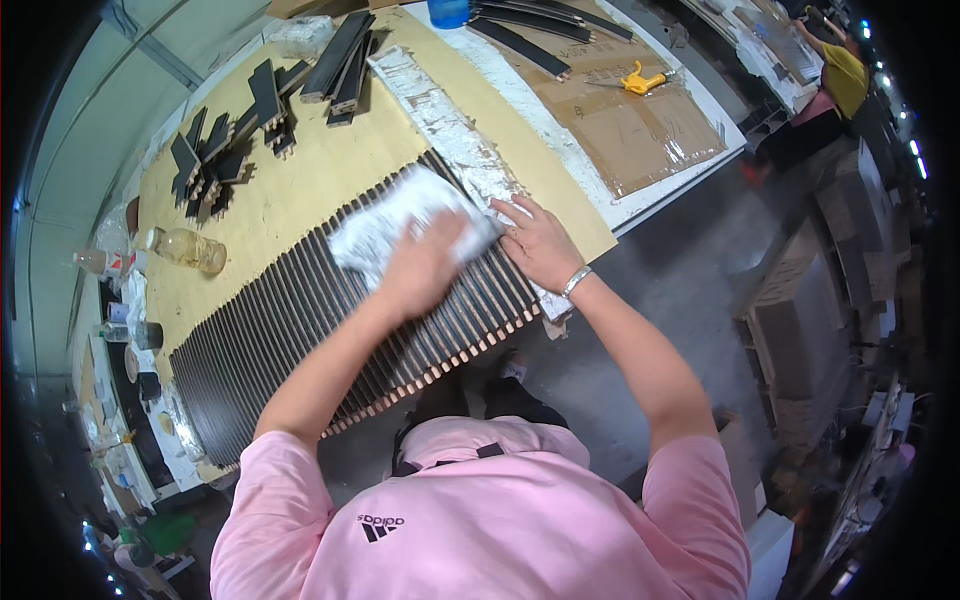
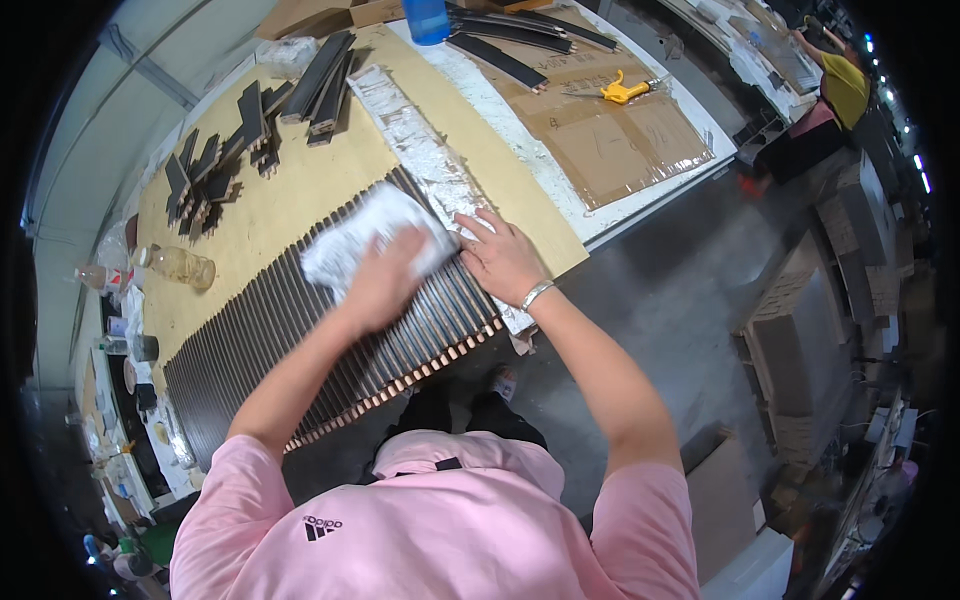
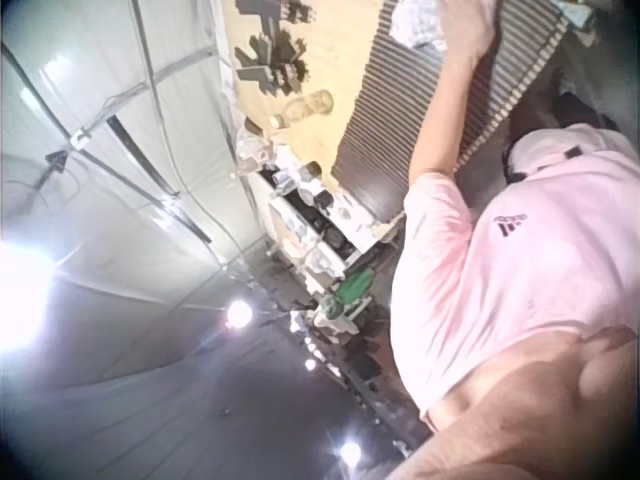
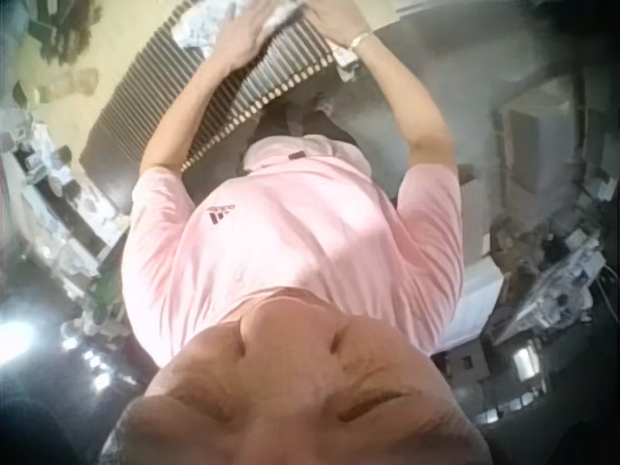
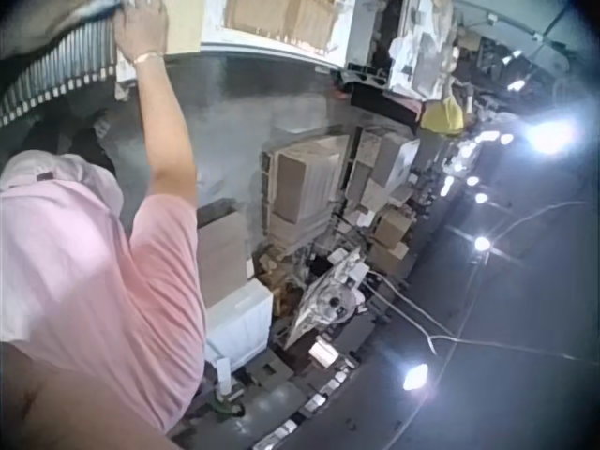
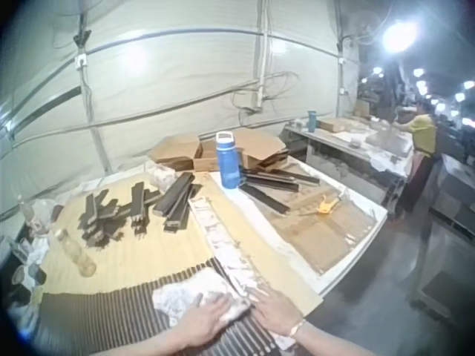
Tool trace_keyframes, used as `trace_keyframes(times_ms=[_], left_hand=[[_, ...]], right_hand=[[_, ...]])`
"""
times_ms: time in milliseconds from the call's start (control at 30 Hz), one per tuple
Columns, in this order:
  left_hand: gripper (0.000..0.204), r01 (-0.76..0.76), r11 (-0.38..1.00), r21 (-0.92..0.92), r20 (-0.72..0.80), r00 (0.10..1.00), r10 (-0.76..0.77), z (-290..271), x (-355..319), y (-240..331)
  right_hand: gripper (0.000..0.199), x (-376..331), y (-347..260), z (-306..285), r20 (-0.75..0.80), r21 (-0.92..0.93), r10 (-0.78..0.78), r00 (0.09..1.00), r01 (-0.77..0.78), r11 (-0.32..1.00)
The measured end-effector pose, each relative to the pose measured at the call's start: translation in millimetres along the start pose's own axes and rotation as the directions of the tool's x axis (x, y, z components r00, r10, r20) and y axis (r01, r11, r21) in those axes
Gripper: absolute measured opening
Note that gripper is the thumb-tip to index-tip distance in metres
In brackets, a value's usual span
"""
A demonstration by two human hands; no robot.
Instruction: The person wipes a series of connected wooden slats with a cloth. They apply liquid from a bottle to the cloth and rub it over the surface of the slats, moving across the entire mat.
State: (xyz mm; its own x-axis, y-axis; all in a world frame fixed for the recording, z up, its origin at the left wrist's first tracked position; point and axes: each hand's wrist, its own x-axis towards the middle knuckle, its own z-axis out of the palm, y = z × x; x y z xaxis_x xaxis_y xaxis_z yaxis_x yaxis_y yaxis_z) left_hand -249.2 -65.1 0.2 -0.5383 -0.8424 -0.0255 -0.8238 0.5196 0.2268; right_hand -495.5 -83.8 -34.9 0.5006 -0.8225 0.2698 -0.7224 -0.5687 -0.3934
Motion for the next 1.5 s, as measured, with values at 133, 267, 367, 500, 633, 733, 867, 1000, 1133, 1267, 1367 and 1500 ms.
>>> trace_keyframes(times_ms=[133,267,367,500,633,733,867,1000,1133,1267,1367,1500], left_hand=[[0.061,-0.264,0.964,-0.024,0.118,0.957,0.265,-2,-8,18],[0.05,0.15,0.988,0.027,-0.222,0.965,-0.14,-15,49,-51],[0.056,0.018,0.998,-0.052,-0.11,0.994,-0.023,4,37,-18],[0.059,-0.151,0.984,-0.09,0.052,0.986,0.156,-1,16,-6],[0.053,0.165,0.986,-0.017,-0.234,0.958,-0.164,-7,59,-60],[0.056,0.03,0.999,-0.012,-0.109,0.994,-0.031,1,39,-16],[0.058,-0.143,0.985,-0.092,0.035,0.989,0.146,3,6,-1],[0.052,0.213,0.976,-0.034,-0.236,0.948,-0.215,-9,64,-78],[0.056,-0.065,0.998,-0.014,-0.034,0.997,0.065,6,30,-4],[0.053,-0.144,0.981,-0.129,-0.069,0.988,0.136,0,15,-6],[0.052,0.02,0.996,-0.084,-0.216,0.976,-0.038,-8,44,-37],[0.063,-0.128,0.979,-0.159,-0.051,0.991,0.121,12,-5,33]], right_hand=[[0.033,-2,0,-1,0.075,0.006,0.037,0.996,-0.037,0.999],[0.035,4,-8,0,0.004,0.007,0.008,1.0,-0.008,1.0],[0.036,0,-4,-1,0.014,0.014,0.027,1.0,-0.027,1.0],[0.037,1,-9,-4,0.079,0.001,0.072,0.994,-0.072,0.997],[0.035,5,-12,-1,0.029,0.006,0.028,0.999,-0.028,1.0],[0.033,-2,-6,-5,0.074,-0.025,0.067,0.995,-0.065,0.998],[0.032,1,-9,-9,0.101,-0.007,0.063,0.993,-0.063,0.998],[0.032,6,-13,4,-0.012,0.071,0.018,1.0,-0.017,0.997],[0.035,0,-2,3,0.035,0.018,0.076,0.997,-0.076,0.997],[0.039,1,-8,-3,0.113,-0.027,0.063,0.992,-0.061,0.998],[0.039,6,-9,-1,0.088,0.005,0.055,0.995,-0.056,0.998],[0.038,1,-1,-1,0.12,0.034,0.081,0.989,-0.086,0.996]])
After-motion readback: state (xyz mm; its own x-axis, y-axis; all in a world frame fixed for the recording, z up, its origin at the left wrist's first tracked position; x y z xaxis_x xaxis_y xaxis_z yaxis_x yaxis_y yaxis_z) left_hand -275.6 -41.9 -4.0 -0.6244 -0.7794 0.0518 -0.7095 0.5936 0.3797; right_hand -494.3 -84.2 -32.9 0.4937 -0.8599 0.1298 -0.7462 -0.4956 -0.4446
